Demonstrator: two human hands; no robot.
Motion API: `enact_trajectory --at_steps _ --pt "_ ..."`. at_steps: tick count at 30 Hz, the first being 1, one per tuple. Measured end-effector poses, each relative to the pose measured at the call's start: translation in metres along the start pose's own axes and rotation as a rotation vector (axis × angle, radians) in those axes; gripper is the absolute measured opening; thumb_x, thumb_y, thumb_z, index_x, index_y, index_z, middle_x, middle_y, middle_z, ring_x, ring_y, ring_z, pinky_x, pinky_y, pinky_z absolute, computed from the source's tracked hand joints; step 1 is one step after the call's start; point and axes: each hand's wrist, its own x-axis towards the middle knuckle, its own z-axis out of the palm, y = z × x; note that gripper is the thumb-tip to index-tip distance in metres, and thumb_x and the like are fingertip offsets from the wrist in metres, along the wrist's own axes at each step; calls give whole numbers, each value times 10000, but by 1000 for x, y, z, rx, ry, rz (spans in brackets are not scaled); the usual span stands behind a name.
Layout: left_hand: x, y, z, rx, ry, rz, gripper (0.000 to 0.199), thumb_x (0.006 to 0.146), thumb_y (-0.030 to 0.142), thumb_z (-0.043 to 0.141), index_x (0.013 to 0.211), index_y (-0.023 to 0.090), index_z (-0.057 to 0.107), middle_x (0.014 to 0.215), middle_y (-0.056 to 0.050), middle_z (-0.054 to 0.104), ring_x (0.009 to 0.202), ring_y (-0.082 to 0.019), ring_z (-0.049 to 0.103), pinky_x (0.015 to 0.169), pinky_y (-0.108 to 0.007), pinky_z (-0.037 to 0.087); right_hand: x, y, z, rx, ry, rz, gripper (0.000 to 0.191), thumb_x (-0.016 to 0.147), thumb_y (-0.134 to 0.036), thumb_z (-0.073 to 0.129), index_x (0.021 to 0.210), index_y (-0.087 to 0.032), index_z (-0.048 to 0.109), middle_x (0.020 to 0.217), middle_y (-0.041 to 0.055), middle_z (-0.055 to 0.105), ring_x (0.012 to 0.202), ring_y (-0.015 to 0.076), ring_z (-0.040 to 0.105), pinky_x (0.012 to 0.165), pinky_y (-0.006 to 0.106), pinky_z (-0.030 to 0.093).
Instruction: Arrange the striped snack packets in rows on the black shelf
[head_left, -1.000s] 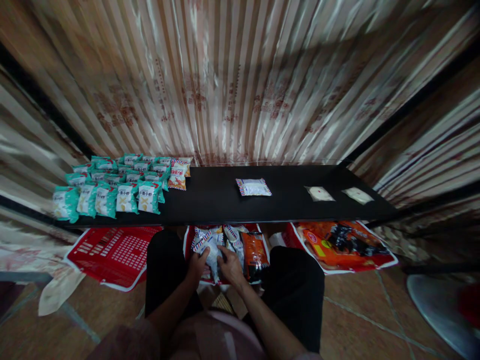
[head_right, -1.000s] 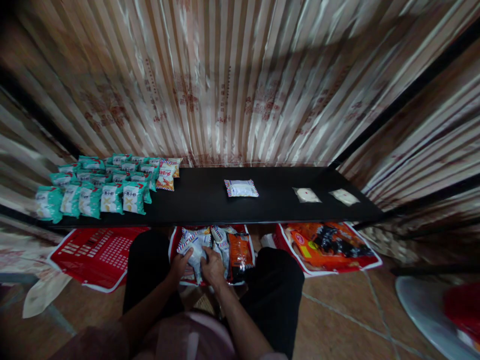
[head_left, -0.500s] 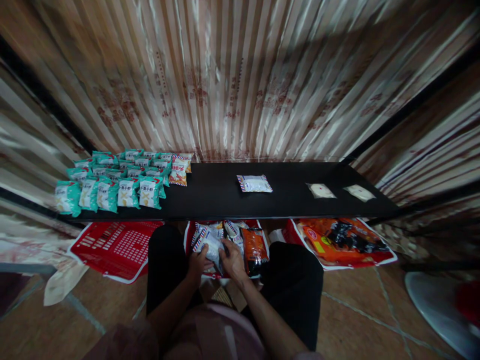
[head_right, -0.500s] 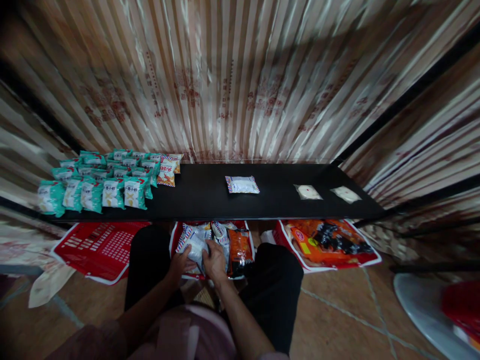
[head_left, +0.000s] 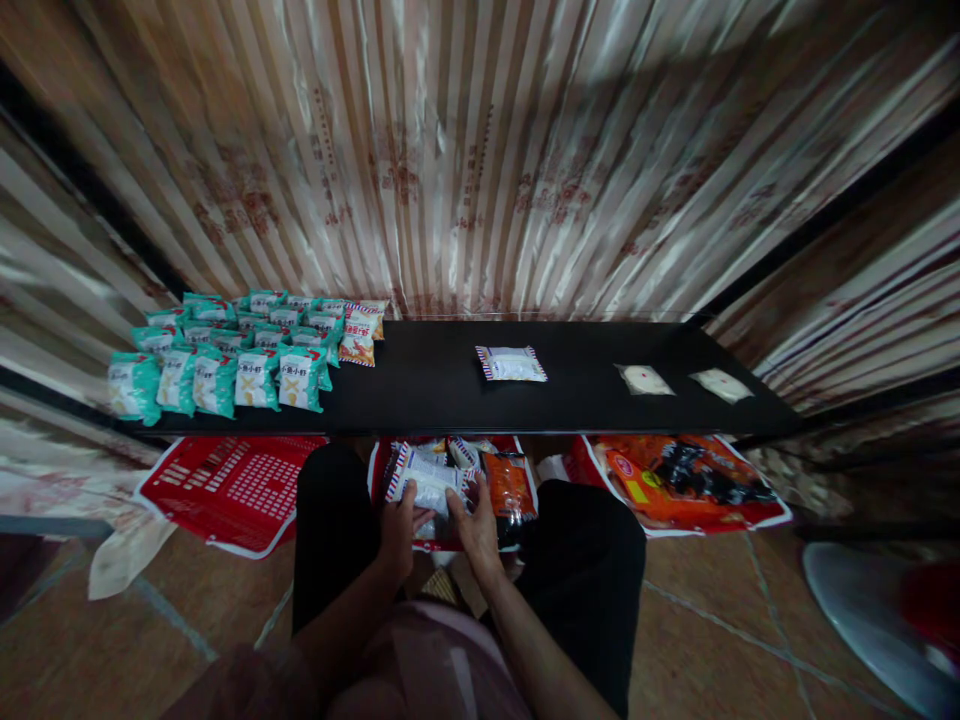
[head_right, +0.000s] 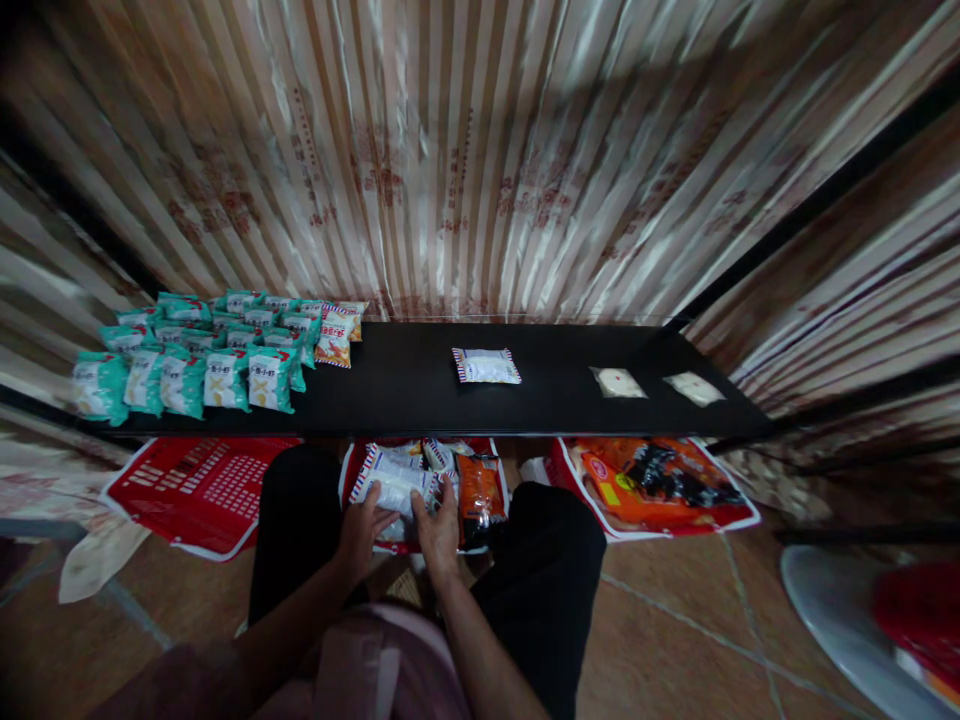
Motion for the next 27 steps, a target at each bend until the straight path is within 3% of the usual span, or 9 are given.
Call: enact_trajectory --at_steps 4,8,14,20,27 --pt "-5 6 7 -49 17 -21 287 872 368 541 817 93 604 775 -111 692 840 -213 689 790 -300 560 -6 -13 1 389 -68 350 639 680 -506 654 1194 -163 495 1093 109 651 1000 244 633 826 334 531" --pt "-10 8 8 -78 -10 -24 278 887 356 521 858 93 606 830 -113 694 869 -216 685 792 -300 563 -13 -26 -1 716 -168 512 460 651 -429 733 1015 -201 570 1035 55 671 953 205 653 780 307 559" --pt "-13 8 8 -67 -32 -11 269 862 344 558 891 80 602 798 -115 691 847 -226 686 799 -321 558 -11 -28 -2 818 -133 515 349 633 -364 760 897 -208 593 925 10 686 867 154 662 716 236 570" --pt "-12 6 6 -21 -2 8 209 824 290 594 914 102 614 815 -97 695 847 -217 681 815 -315 542 -6 -18 0 753 -52 506 404 613 -370 782 921 -186 597 869 11 691 714 118 657 558 172 536" --pt "-3 4 -4 114 28 183 336 748 268 654 1035 138 539 1012 -107 655 876 -210 663 763 -320 549 -4 -19 -3 654 -32 509 412 612 -370 780 928 -166 613 832 31 705 656 145 660 495 205 525"
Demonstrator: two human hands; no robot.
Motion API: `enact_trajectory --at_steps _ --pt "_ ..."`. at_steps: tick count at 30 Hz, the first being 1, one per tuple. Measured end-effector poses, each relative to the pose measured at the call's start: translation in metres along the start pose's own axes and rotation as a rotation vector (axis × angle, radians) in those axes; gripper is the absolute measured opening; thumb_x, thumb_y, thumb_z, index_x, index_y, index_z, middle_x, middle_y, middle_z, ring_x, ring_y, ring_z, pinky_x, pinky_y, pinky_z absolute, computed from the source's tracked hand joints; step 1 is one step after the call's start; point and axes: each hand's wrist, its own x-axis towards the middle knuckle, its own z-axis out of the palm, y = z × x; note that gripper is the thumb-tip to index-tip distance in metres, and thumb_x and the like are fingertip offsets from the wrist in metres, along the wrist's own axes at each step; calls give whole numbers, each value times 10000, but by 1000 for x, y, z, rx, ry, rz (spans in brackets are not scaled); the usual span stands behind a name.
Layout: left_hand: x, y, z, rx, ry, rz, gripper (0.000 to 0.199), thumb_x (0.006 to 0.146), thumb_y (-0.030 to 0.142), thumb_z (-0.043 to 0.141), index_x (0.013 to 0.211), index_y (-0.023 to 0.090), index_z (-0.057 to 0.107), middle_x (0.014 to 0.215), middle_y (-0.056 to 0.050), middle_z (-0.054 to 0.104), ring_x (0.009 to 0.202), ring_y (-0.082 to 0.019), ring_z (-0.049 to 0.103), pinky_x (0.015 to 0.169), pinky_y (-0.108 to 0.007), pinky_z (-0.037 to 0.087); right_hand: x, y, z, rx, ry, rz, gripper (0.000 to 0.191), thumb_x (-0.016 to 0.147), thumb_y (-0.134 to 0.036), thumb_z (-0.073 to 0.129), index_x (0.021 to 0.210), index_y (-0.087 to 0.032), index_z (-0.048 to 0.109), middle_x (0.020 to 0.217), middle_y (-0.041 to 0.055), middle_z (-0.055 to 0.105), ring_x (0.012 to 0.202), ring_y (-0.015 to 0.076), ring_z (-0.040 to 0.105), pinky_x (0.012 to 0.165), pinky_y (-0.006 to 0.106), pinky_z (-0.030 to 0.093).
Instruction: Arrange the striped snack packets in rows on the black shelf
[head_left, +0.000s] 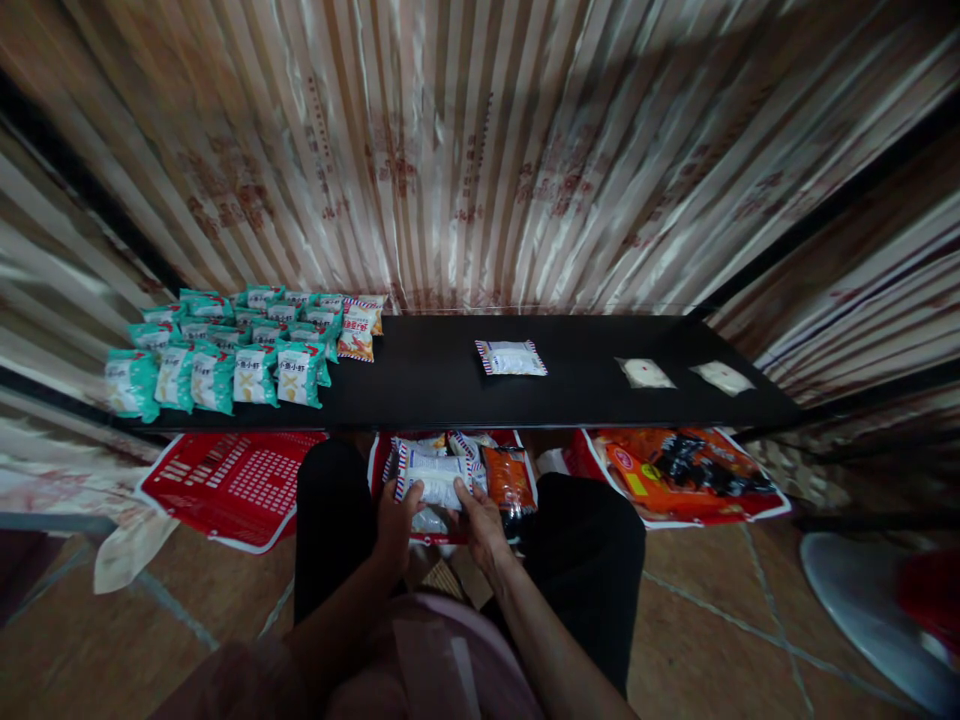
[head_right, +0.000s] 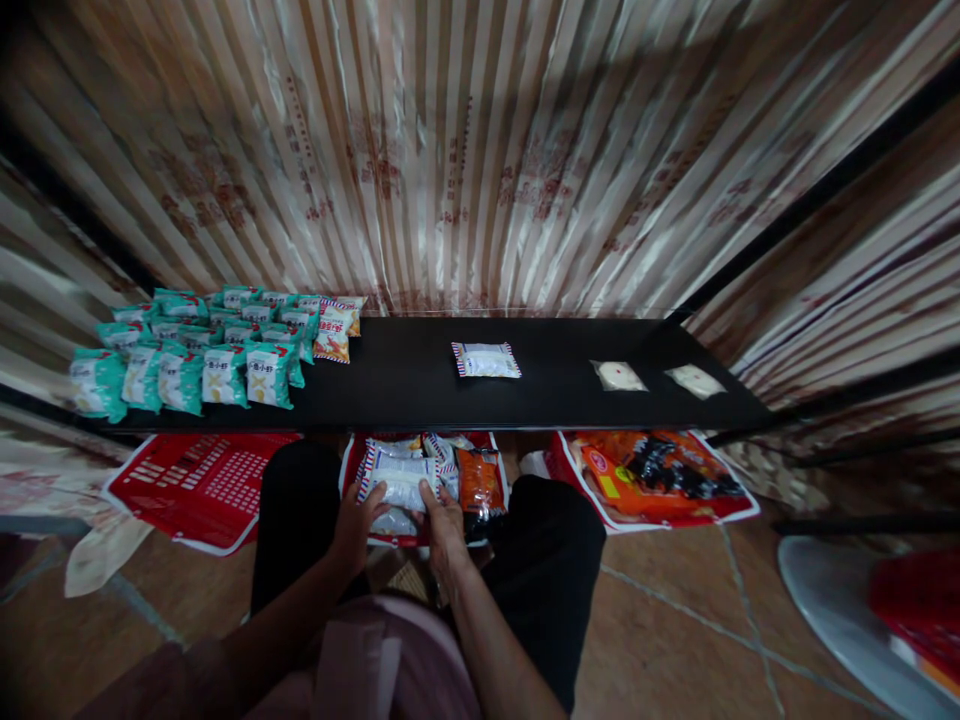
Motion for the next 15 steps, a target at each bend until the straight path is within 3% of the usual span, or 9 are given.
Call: enact_trajectory --at_steps 5,10,15 --pt "5 -2 -10 365 73 223 467 738 264 633 1172 143 510 1125 -120 625 1008 -248 621 879 -365 500 -5 -9 3 10 -35 5 367 590 -323 801 872 -174 617 744 12 706 568 136 646 447 194 496" --pt "8 -9 -19 686 56 635 475 796 218 525 1260 148 456 1323 -139 489 1245 -264 449 1041 -445 375 -4 -11 3 1 -53 42 332 600 -296 799 851 -171 622 733 9 706 567 124 643 442 178 487" --pt "10 -10 -26 941 -32 1023 344 870 187 420 1204 141 490 1362 -141 442 1309 -262 363 1052 -504 355 -4 -12 6 -13 -69 55 292 620 -296 786 821 -159 626 696 6 693 522 102 614 416 160 460"
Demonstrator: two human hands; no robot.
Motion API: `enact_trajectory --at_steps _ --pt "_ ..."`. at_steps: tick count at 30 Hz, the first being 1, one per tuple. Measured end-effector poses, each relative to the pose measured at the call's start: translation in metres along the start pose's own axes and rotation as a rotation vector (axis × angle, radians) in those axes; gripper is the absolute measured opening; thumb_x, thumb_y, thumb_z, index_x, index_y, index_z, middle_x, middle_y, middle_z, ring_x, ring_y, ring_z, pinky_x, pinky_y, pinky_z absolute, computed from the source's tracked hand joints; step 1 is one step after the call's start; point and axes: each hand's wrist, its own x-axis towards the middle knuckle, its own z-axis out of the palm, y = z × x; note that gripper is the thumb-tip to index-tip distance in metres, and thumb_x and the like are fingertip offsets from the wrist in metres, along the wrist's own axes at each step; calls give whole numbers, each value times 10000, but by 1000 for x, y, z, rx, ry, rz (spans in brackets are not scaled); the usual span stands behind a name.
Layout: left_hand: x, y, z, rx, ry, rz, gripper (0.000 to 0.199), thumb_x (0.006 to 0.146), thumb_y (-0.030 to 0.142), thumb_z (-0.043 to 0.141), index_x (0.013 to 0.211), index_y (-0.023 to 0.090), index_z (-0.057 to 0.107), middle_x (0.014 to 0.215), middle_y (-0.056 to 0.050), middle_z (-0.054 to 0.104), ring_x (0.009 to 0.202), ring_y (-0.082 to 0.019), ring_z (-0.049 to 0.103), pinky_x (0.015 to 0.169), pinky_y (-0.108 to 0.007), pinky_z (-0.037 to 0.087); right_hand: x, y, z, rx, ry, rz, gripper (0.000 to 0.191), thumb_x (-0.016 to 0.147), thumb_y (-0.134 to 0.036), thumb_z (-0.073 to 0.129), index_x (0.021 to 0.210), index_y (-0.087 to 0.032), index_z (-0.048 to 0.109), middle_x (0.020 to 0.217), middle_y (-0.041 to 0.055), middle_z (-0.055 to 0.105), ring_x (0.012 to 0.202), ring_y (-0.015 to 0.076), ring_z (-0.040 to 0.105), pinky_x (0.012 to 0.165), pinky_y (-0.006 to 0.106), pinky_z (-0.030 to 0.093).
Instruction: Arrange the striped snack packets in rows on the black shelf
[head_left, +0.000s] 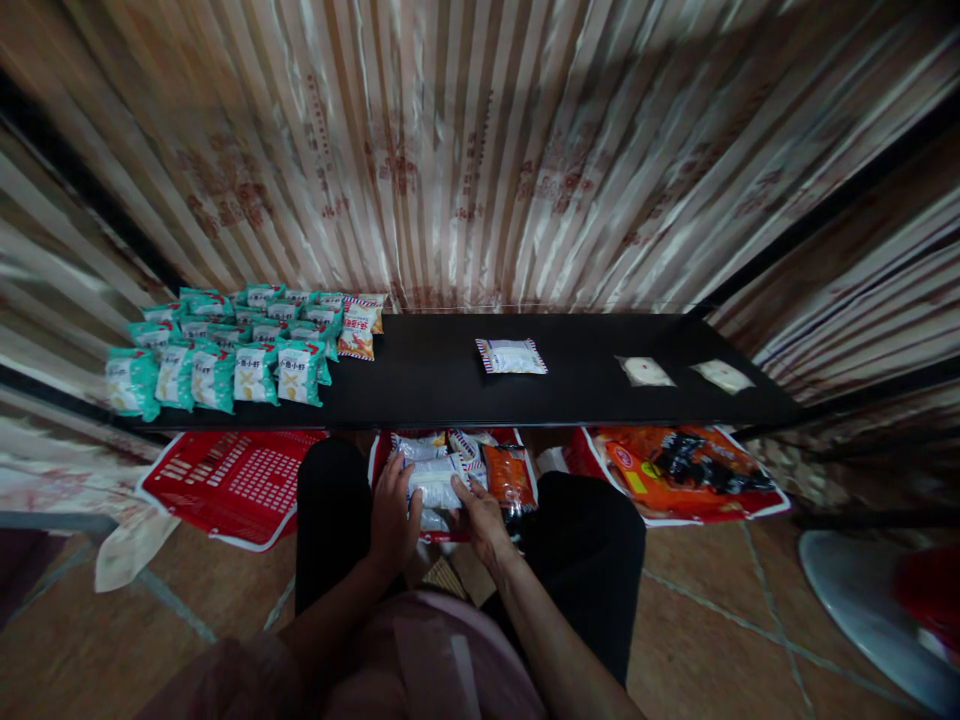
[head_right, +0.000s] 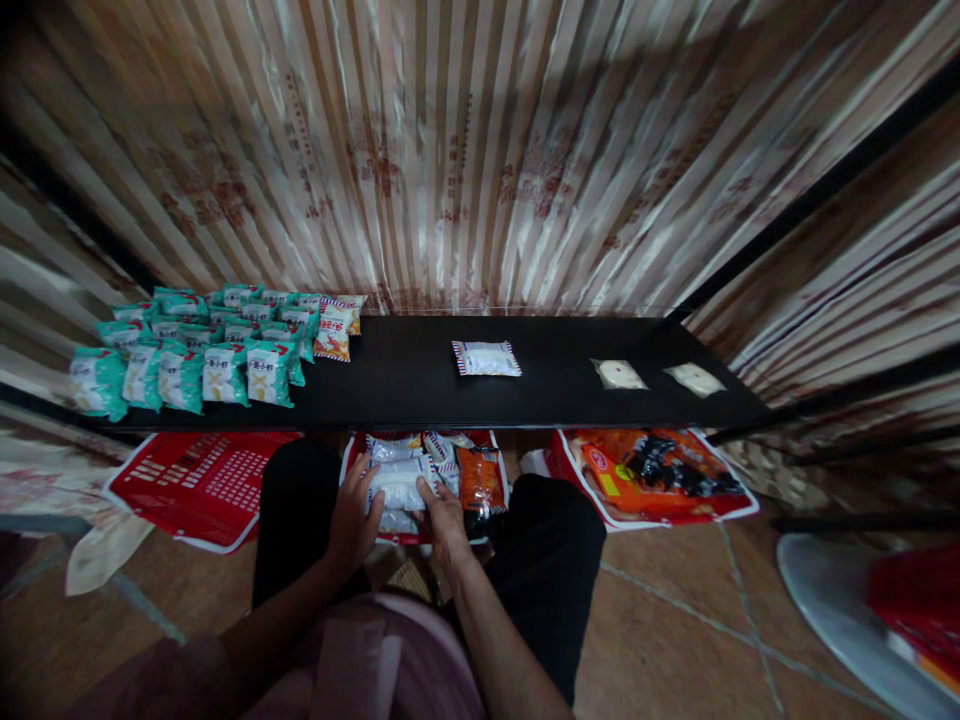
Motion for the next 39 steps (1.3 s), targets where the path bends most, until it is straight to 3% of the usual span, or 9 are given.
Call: enact_trajectory --at_steps 5,14,21,26,31,39 --pt "4 1 -9 63 -135 322 324 887 99 329 1124 126 548 1246 -125 561 1305 -258 370 1024 -523 382 3 2 -2 -31 -20 21 318 618 -311 786 858 -160 643 709 10 689 532 99 605 417 159 454" --pt "11 5 -22 85 -348 538 361 849 94 348 1139 102 562 1241 -142 571 1287 -268 392 1004 -503 408 9 1 -9 -120 0 67 326 617 -355 783 846 -170 644 683 -1 657 509 73 559 411 146 426" --pt "16 2 -32 132 -356 612 310 869 180 418 1156 130 525 1209 -133 580 1152 -235 510 952 -435 459 8 -2 -10 -168 -49 80 319 620 -367 776 828 -158 653 657 -8 651 518 72 547 439 154 420" --pt "18 -3 -37 101 -298 727 367 840 130 442 1207 138 440 1211 -124 561 1163 -219 494 950 -410 465 7 -7 -8 -166 -73 116 285 643 -340 768 823 -151 654 657 -10 641 505 61 538 405 134 401" --pt "17 -5 -39 95 -304 744 410 841 103 439 1243 159 385 1230 -115 537 1163 -205 495 959 -402 462 8 -11 -7 -192 -78 135 245 672 -346 749 773 -149 644 590 -19 617 453 49 497 375 123 379" --pt "20 -5 -44 67 -423 728 449 861 168 475 1288 181 338 1255 -128 522 1181 -222 487 960 -401 462 7 -17 -7 -248 -75 148 272 639 -370 759 666 -154 596 506 -40 575 421 48 467 389 136 366"
